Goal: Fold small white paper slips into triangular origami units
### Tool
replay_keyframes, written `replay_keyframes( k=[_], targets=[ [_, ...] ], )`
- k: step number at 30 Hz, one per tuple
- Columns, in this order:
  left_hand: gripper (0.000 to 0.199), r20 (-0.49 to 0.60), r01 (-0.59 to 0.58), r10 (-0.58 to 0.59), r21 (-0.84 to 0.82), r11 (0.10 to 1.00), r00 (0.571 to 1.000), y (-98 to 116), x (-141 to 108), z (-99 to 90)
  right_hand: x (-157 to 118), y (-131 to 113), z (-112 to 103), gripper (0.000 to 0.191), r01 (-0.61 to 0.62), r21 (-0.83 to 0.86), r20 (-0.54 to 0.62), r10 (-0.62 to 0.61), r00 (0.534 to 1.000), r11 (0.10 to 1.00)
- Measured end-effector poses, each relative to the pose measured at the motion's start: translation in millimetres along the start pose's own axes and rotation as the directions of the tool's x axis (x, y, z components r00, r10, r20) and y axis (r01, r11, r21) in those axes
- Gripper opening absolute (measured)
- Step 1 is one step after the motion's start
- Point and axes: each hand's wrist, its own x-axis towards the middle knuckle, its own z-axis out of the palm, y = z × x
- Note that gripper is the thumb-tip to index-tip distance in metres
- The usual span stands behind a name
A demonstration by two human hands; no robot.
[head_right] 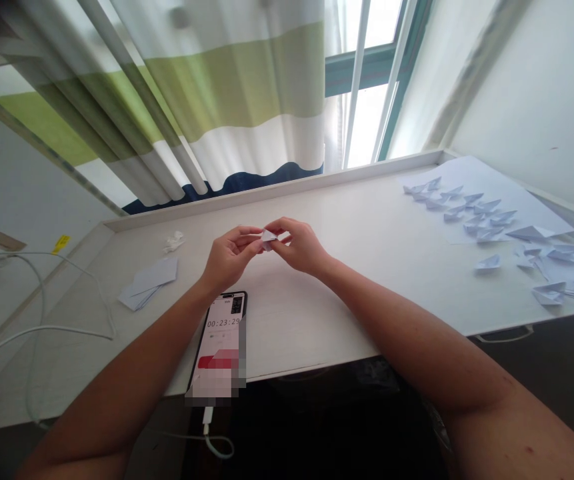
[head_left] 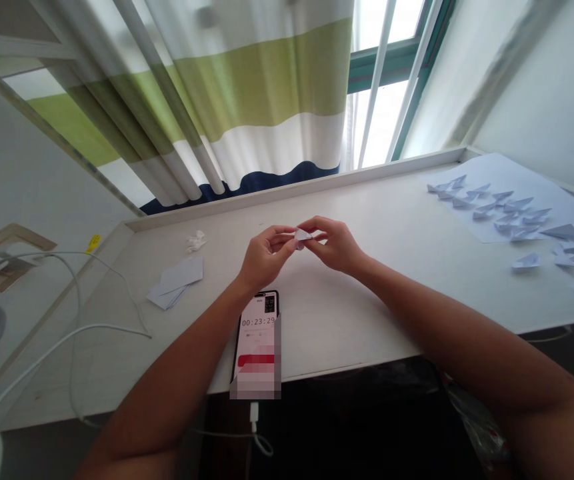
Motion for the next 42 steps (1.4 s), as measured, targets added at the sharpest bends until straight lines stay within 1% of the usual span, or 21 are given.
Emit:
replay_keyframes(
  k=[2,4,6,8,10,13,16,18,21,24,27,29,31,34,36,38,40,42],
  targets=[
    [0.032,0.013,-0.045,0.044,0.084,0.995,0.999,-1,-2,1.4,0,2,2,0.011,-0.002,-0.054,-0.026,0.000,1.000,0.999],
    [0.032,0.037,-0.108,0.103,0.177,0.978,0.994,-2,-4,1.9,0,3,3,0.015,0.001,-0.109,-0.037,-0.005,0.999,0.994],
    [0.031,0.056,-0.171,0.162,0.262,0.950,0.985,-5,-4,1.6,1,3,3,0.019,0.009,-0.159,-0.040,-0.015,0.999,0.987],
    [0.026,0.054,-0.211,0.204,0.341,0.916,0.977,-7,-4,0.9,1,3,4,0.018,0.015,-0.189,-0.043,-0.024,0.999,0.982],
    [0.021,0.037,-0.231,0.236,0.400,0.887,0.971,-8,-4,0.6,2,3,4,0.017,0.019,-0.194,-0.040,-0.028,0.999,0.981],
    [0.018,0.021,-0.247,0.266,0.448,0.859,0.964,-7,-5,1.1,1,1,5,0.018,0.020,-0.186,-0.013,-0.023,1.000,0.982],
    [0.019,0.036,-0.271,0.297,0.524,0.807,0.954,-7,-6,2.3,0,-1,6,0.011,-0.035,-0.232,-0.032,0.028,0.999,0.972],
    [0.019,0.031,-0.275,0.311,0.555,0.785,0.950,-7,-6,3.4,-1,-3,8,0.008,-0.092,-0.285,-0.074,0.073,0.995,0.954],
    [0.019,-0.013,-0.253,0.306,0.533,0.807,0.952,-6,-6,5.6,-1,-5,12,0.016,-0.139,-0.363,-0.107,0.106,0.989,0.921],
    [0.018,-0.052,-0.220,0.285,0.512,0.831,0.957,-3,-6,6.7,-1,-4,14,0.016,-0.124,-0.418,-0.088,0.095,0.992,0.900],
    [0.020,-0.057,-0.201,0.270,0.529,0.825,0.961,-3,-6,5.5,-1,-3,14,0.017,-0.074,-0.460,-0.046,0.060,0.997,0.885],
    [0.018,-0.047,-0.208,0.280,0.556,0.805,0.959,-4,-5,4.3,-1,-5,14,0.018,-0.058,-0.498,-0.026,0.052,0.998,0.865],
    [0.018,-0.033,-0.220,0.301,0.606,0.765,0.953,-4,-5,3.9,-2,-9,14,0.015,-0.075,-0.544,-0.025,0.073,0.997,0.836],
    [0.022,-0.007,-0.228,0.312,0.668,0.708,0.950,-3,-5,5.8,-2,-16,16,0.012,-0.140,-0.607,-0.078,0.117,0.990,0.782],
    [0.023,0.008,-0.236,0.317,0.687,0.687,0.948,-1,-5,8.1,-2,-19,18,0.012,-0.167,-0.626,-0.115,0.121,0.986,0.762],
    [0.023,-0.005,-0.240,0.343,0.705,0.668,0.939,0,-6,10.3,-2,-20,20,0.011,-0.172,-0.621,-0.137,0.111,0.984,0.765],
    [0.022,-0.037,-0.230,0.368,0.720,0.654,0.929,2,-6,11.9,-2,-20,21,0.016,-0.176,-0.599,-0.150,0.106,0.983,0.781],
    [0.020,-0.070,-0.214,0.374,0.716,0.665,0.925,2,-6,12.4,-1,-19,20,0.020,-0.180,-0.559,-0.144,0.118,0.982,0.809]
  ],
)
